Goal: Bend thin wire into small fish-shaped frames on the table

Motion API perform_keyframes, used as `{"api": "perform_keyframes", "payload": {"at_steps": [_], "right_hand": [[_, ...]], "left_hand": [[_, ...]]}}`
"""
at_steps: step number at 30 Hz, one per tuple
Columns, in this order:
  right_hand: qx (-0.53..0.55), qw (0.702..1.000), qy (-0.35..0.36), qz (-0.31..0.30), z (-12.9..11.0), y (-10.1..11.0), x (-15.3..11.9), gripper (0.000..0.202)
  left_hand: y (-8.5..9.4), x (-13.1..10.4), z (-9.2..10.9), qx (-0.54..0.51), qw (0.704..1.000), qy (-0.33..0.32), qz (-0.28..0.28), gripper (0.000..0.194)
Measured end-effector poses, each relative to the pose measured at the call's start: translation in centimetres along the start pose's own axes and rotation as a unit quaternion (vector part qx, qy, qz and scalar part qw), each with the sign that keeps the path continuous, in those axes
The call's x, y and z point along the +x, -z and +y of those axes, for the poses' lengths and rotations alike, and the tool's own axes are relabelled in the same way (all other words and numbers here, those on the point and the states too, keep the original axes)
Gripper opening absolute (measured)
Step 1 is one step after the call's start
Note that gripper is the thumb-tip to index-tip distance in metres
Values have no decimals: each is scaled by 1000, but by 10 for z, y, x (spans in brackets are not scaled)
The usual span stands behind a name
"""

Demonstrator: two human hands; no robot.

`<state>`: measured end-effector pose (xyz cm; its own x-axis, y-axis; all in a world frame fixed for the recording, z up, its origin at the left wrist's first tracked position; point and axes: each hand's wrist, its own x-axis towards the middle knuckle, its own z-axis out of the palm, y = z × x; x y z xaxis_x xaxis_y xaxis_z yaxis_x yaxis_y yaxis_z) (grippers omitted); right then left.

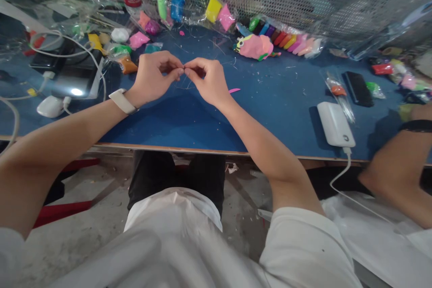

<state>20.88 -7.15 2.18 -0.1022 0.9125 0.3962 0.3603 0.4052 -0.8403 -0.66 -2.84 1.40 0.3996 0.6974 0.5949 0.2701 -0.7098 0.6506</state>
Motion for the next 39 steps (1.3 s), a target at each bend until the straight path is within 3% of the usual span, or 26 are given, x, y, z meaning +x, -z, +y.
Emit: {"api": "perform_keyframes", "payload": {"at_steps": [10,15,21,29,39], "right_hand": [[67,994,-73,-45,28,2,13,40],[125,984,-118,-47,22,2,11,43],[101,989,-104,-14,22,2,11,40],[102,989,-108,-25,24,3,13,32],[125,975,-173,-54,16,-2,10,36]], "left_hand": [[5,2,12,-4,999,28,-31,10],[5,2,16,-28,998,42,-34,16],[1,5,3,-72,997,30,-28,21],[2,4,0,-76,996,28,-40,16],[7,4,6,31,998,-28,-45,4]]}}
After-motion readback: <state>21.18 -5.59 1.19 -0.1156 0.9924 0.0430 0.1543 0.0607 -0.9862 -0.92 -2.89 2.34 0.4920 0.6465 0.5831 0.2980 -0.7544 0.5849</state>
